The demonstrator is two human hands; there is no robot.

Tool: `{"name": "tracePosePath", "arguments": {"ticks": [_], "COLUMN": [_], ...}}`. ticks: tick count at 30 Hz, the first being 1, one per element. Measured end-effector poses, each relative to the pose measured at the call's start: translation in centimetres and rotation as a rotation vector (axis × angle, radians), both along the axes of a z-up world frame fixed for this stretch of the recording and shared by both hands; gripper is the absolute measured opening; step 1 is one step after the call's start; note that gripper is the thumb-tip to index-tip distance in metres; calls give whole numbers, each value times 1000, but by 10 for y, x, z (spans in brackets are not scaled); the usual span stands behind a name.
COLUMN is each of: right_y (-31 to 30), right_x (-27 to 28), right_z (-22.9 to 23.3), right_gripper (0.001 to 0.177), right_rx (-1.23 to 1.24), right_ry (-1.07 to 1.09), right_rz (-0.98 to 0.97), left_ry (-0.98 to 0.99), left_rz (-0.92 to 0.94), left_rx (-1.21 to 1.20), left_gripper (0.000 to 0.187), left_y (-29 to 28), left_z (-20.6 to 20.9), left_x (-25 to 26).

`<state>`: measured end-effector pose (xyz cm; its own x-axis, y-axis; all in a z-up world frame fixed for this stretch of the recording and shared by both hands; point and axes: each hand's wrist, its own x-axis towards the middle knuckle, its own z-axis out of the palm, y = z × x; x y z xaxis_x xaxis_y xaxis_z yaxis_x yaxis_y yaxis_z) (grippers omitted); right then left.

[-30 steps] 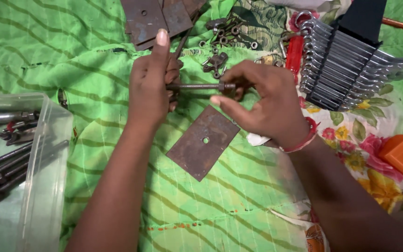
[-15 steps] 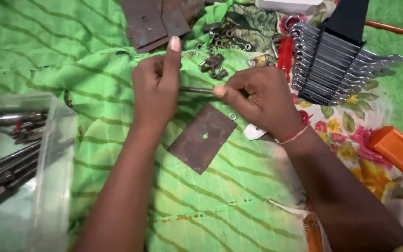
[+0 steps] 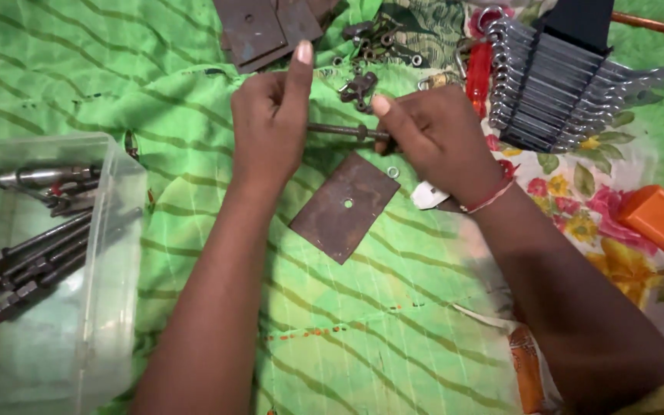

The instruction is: The person assembles metal parts by hand, screwing nuts onto threaded rods and inserting them into metal plates. They handle multiple rods, nuts, and washers, organizing them on a green patterned surface.

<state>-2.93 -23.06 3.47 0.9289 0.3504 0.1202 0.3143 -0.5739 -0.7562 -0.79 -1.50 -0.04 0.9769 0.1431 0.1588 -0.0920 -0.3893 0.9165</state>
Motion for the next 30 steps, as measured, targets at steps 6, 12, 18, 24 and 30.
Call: {"name": "tracePosePath", "arguments": {"ticks": [6,12,18,24,30], "right_y": [0,-5,-4,-19,-8], "right_x": [2,1,4,-6,-1], "right_z": [0,-2,6,41,34], "right_gripper": [42,42,38,41,45], "right_rx": [-119,-35,-121,397,133], "right_ry": [-154,-129,-173,-259,-252], "right_rz": [60,71,42,77,91], "left_ry": [-15,-6,11,184,205], "left_rz": [1,1,-5,36,40], "left_rx": [11,60,-12,-169,-246], "left_gripper": [65,65,64,69,69], "left_y": [0,-6,-3,3,5], "left_z": [11,19,7,-7,-2], "left_x": [0,-2,-2,4,3]}}
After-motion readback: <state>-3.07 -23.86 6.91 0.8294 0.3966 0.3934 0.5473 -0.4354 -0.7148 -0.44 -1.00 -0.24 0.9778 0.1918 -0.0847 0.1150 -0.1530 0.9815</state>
